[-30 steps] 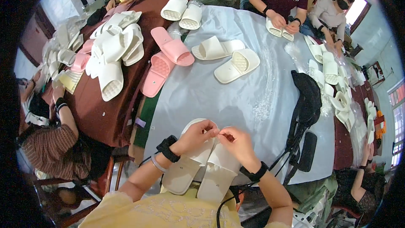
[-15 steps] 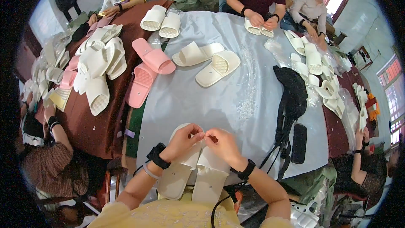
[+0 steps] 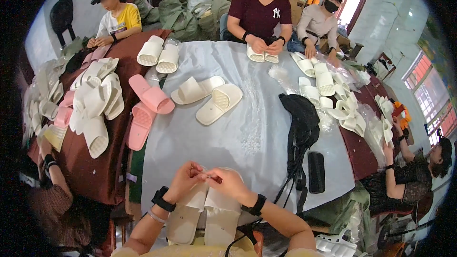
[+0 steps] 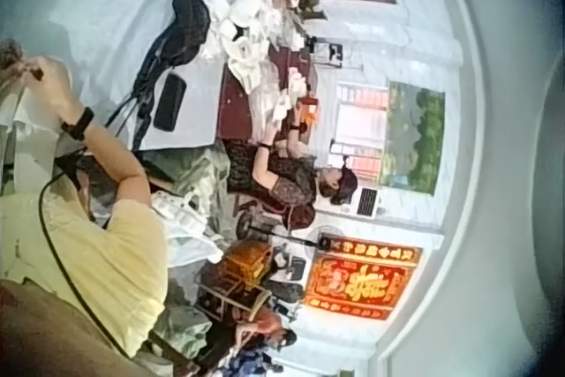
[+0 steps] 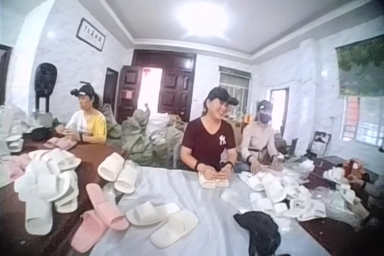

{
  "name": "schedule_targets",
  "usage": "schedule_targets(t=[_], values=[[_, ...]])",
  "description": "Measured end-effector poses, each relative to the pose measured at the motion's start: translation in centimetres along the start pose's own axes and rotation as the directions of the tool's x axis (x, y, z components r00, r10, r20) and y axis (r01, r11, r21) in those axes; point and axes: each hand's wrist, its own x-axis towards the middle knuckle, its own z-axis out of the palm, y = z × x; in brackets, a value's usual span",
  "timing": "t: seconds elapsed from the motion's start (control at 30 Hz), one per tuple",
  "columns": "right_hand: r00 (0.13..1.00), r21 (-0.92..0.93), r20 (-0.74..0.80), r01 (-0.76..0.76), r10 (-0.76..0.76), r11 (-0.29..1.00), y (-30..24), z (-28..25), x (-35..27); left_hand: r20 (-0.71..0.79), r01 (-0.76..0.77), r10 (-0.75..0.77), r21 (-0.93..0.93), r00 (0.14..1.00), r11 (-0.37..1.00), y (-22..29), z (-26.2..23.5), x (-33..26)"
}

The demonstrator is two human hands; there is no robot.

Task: Assembling and inspecting white hotel-style slippers at a production table.

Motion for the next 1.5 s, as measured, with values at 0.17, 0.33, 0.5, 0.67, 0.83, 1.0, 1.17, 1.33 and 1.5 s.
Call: schedule_targets(t=[0.17,0.33,0.5,0.67,0.83,1.0,1.17,1.33,1.5], values=[[0.997,-0.137,-0.029,0.071,-0.076,0.988,0.0,-0.1,0.1,0.025,0.098,-0.099,0.032,0.995,0.995,1.6,0.0,-0.2],[0.953,-0.310,-0.109,0.238,-0.283,0.920,1.1,0.4,0.1,0.023,0.081,-0.082,0.044,0.996,0.996,1.1,0.3,-0.1],[0.977,-0.222,-0.173,0.082,-0.122,0.972,0.2,0.5,0.0,0.102,-0.054,0.025,0.284,0.994,0.957,0.6,0.0,-0.5],[0.988,-0.156,-0.152,0.005,-0.029,0.988,0.0,0.5,-0.2,0.074,-0.047,0.024,0.322,0.997,0.945,1.8,0.2,-0.7],[0.988,-0.113,-0.152,-0.039,0.022,0.993,0.0,0.4,-0.2,0.024,-0.043,0.036,0.380,0.999,0.924,1.5,0.2,-0.7],[0.991,-0.071,-0.137,-0.004,-0.005,0.997,0.6,0.4,-0.1,0.035,-0.047,0.035,0.428,0.999,0.903,1.4,0.1,-0.5],[0.992,-0.048,-0.129,-0.007,0.000,0.999,0.9,0.5,0.0,0.047,-0.037,0.020,0.394,0.999,0.918,1.5,-0.1,-0.7],[0.988,0.000,-0.153,0.019,-0.019,1.000,0.9,0.6,-0.4,0.029,-0.042,0.034,0.377,0.999,0.925,0.9,-0.1,-0.9],[0.990,0.067,-0.132,-0.036,0.044,0.997,1.3,0.5,-0.5,0.039,-0.057,0.047,0.310,0.998,0.949,0.6,0.0,-0.9]])
